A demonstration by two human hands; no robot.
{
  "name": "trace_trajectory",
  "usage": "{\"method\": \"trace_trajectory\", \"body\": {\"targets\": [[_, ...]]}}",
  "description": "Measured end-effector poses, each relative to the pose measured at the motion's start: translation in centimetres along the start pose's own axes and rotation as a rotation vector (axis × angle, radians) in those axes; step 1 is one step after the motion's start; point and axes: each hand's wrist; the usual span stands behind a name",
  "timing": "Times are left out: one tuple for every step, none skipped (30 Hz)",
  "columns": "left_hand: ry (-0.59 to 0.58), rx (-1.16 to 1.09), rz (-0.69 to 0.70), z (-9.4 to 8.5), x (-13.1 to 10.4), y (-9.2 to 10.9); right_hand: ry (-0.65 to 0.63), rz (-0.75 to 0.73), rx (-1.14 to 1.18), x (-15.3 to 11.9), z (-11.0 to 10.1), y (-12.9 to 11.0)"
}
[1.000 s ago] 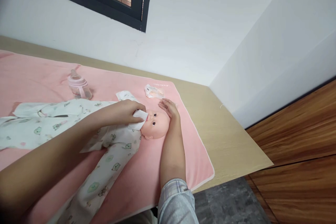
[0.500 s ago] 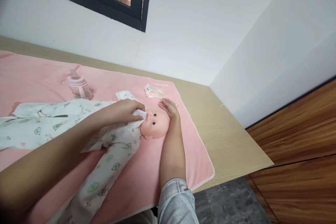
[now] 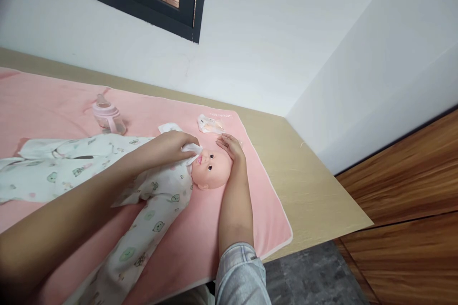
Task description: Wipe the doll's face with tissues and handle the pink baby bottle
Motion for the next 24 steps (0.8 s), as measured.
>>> {"method": "trace_trajectory", "body": {"targets": [[0.008,0.000,0.008,0.1,0.1,-0.1,0.001,0.000,-0.001,0.0,0.0,0.0],[0.012,0.002,0.014,0.3,0.2,-0.3,0.002,-0.001,-0.001,0.0,0.0,0.0],[0.017,0.002,0.019,0.4,0.2,-0.4,0.003,-0.002,-0.002,0.0,0.0,0.0],[0.027,-0.001,0.024,0.6,0.3,-0.6,0.002,-0.003,-0.002,0.0,0.1,0.0],[0.041,-0.006,0.028,0.7,0.4,-0.7,0.001,-0.004,-0.002,0.0,0.1,0.0],[0.055,-0.012,0.033,0.8,0.5,-0.9,-0.001,-0.005,-0.002,0.0,0.0,0.0],[0.070,-0.019,0.037,0.9,0.6,-1.0,-0.004,-0.005,-0.002,0.0,0.0,0.0],[0.081,-0.025,0.039,1.0,0.6,-1.1,-0.005,-0.005,-0.002,0.0,0.0,0.0],[0.089,-0.030,0.036,1.1,0.7,-1.1,-0.007,-0.005,-0.002,0.1,-0.1,0.0],[0.093,-0.032,0.033,1.1,0.8,-1.2,-0.008,-0.006,-0.003,0.1,-0.1,0.1],[0.096,-0.031,0.026,1.1,0.8,-1.2,-0.009,-0.006,-0.003,0.2,-0.2,0.1],[0.099,-0.026,0.017,1.2,0.8,-1.2,-0.010,-0.006,-0.004,0.3,-0.2,0.2],[0.104,-0.021,0.007,1.1,0.9,-1.1,-0.011,-0.007,-0.004,0.3,-0.3,0.2],[0.108,-0.017,-0.004,1.1,0.9,-1.1,-0.013,-0.008,-0.003,0.4,-0.3,0.3],[0.112,-0.014,-0.013,1.0,0.8,-1.0,-0.014,-0.008,-0.002,0.5,-0.4,0.3],[0.113,-0.014,-0.018,0.9,0.8,-1.0,-0.016,-0.008,0.000,0.5,-0.4,0.3],[0.111,-0.021,-0.018,0.8,0.8,-0.9,-0.018,-0.007,0.003,0.5,-0.4,0.4],[0.103,-0.032,-0.011,0.7,0.7,-0.8,-0.021,-0.007,0.006,0.5,-0.4,0.4],[0.092,-0.048,0.001,0.6,0.7,-0.8,-0.024,-0.006,0.008,0.5,-0.4,0.3],[0.078,-0.065,0.016,0.5,0.6,-0.7,-0.026,-0.005,0.010,0.4,-0.4,0.3],[0.063,-0.082,0.029,0.4,0.6,-0.5,-0.028,-0.005,0.011,0.3,-0.4,0.3],[0.046,-0.096,0.035,0.3,0.5,-0.4,-0.030,-0.005,0.012,0.3,-0.4,0.2],[0.026,-0.107,0.033,0.2,0.4,-0.2,-0.034,-0.004,0.012,0.2,-0.4,0.2],[0.007,-0.114,0.025,0.2,0.3,0.0,-0.039,-0.002,0.011,0.1,-0.3,0.1]]}}
Point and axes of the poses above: each hand's wrist, its own x-axis towards the middle knuckle, its own z-axis out of the palm, y = z × x, and after that the axes turned 1 degree about -x, right-handed
